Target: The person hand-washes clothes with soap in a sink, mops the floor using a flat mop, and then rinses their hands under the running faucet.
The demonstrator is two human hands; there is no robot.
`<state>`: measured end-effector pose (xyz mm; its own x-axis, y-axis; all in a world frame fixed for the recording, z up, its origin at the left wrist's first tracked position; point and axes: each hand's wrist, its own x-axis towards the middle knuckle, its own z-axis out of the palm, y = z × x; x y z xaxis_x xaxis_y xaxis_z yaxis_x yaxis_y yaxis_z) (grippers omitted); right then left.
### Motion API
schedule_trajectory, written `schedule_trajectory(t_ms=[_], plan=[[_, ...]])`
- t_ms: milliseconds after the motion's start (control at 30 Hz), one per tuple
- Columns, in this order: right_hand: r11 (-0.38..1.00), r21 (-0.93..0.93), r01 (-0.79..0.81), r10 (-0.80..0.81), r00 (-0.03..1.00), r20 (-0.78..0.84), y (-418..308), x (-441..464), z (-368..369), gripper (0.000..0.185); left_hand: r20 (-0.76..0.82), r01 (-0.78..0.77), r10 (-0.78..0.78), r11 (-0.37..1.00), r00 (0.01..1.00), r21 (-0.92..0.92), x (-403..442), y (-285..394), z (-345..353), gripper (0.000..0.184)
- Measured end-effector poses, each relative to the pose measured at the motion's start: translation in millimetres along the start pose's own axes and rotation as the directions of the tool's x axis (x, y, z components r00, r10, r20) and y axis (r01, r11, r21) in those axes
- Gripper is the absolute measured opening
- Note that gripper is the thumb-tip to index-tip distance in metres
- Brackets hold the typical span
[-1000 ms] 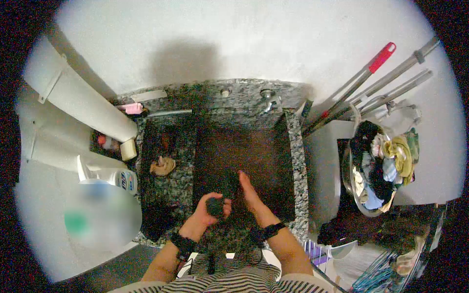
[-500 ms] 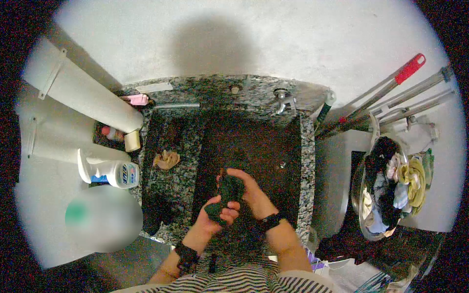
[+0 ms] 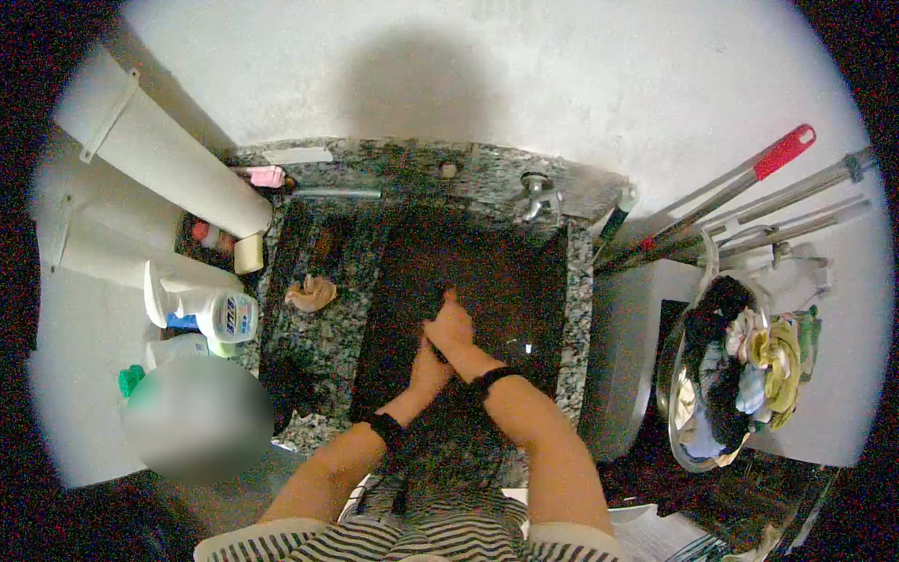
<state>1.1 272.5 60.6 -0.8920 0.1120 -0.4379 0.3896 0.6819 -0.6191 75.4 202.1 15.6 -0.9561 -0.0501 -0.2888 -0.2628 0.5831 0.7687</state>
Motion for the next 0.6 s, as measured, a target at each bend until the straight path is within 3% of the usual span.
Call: schedule_trajectory(t_ms=[33, 67, 100, 133, 167, 200, 233, 267, 300, 333, 367, 400, 433, 500, 600], plan=[[0.995, -0.099, -0.013, 0.013, 1.0, 0.003, -1.1, -5.2, -4.1, 0.077, -0.004, 0.008, -0.008, 1.0, 1.0, 0.006, -3.1, -9.8, 3.7, 0.087], [0.98, -0.198, -0.018, 0.02, 1.0, 0.006, -2.9, -9.7, -9.8, 0.081, 0.158, 0.026, 0.004, 0.982, 0.987, -0.189, -3.2, -19.5, 6.8, 0.084], [0.98, -0.196, -0.023, 0.042, 0.995, 0.094, -4.9, -17.9, -20.1, 0.09, 0.307, 0.074, 0.048, 0.925, 0.951, -0.374, -2.7, -26.7, 6.5, 0.081], [0.981, -0.194, -0.011, 0.032, 0.994, 0.106, 5.6, -19.2, -19.9, 0.09, 0.296, 0.077, 0.039, 0.926, 0.955, -0.37, -4.7, -16.1, -10.7, 0.081], [0.982, -0.134, 0.13, -0.111, 0.984, 0.14, 19.2, -20.7, -17.8, 0.089, 0.699, 0.525, -0.113, 0.746, 0.706, -0.41, -10.7, 8.6, -40.9, 0.073], [0.961, -0.073, 0.268, -0.253, 0.953, 0.166, 29.8, -19.2, -20.2, 0.088, 0.955, 0.863, -0.078, 0.455, 0.286, -0.221, -15.4, 25.1, -60.5, 0.065], [0.972, 0.161, 0.169, -0.224, 0.865, 0.449, 30.3, -13.7, -31.8, 0.086, 0.951, 0.863, -0.081, 0.448, 0.299, -0.233, -18.4, 26.7, -64.8, 0.065], [0.971, 0.163, 0.174, -0.231, 0.856, 0.462, 33.2, -16.6, -41.2, 0.086, 0.979, 0.953, 0.043, 0.224, 0.199, -0.203, -25.8, 25.7, -66.2, 0.057], [0.898, 0.436, 0.052, -0.331, 0.732, 0.596, 29.8, -22.2, -55.0, 0.079, 0.973, 0.992, 0.191, -0.001, 0.127, -0.129, -30.7, 27.4, -68.3, 0.05], [0.758, 0.64, -0.125, -0.463, 0.587, 0.664, 27.8, -21.2, -63.6, 0.072, 0.972, 0.99, 0.189, -0.005, 0.141, -0.142, -32.3, 36.5, -75.1, 0.05], [0.76, 0.639, -0.123, -0.469, 0.578, 0.668, 37.7, -22.0, -59.1, 0.072, 0.925, 0.982, 0.354, -0.166, 0.141, -0.086, -36.0, 47.1, -82.0, 0.048], [0.472, 0.758, -0.451, -0.5, 0.571, 0.651, 55.1, -30.1, -47.7, 0.063, 0.846, 0.95, 0.507, -0.311, 0.165, 0.0, -39.8, 56.4, -87.2, 0.047], [0.09, 0.713, -0.695, -0.52, 0.578, 0.629, 57.7, -40.5, -43.2, 0.055, 0.845, 0.948, 0.505, -0.318, 0.174, -0.005, -42.9, 62.7, -89.9, 0.047], [0.043, 0.709, -0.704, -0.502, 0.598, 0.624, 46.6, -65.8, -32.0, 0.054, 0.705, 0.81, 0.657, -0.549, 0.267, 0.205, -46.9, 72.5, -90.9, 0.053], [-0.101, 0.813, -0.573, -0.375, 0.779, 0.502, 17.5, -104.6, -27.8, 0.049, 0.646, 0.801, 0.686, -0.568, 0.335, 0.188, -52.6, 77.3, -83.1, 0.062]])
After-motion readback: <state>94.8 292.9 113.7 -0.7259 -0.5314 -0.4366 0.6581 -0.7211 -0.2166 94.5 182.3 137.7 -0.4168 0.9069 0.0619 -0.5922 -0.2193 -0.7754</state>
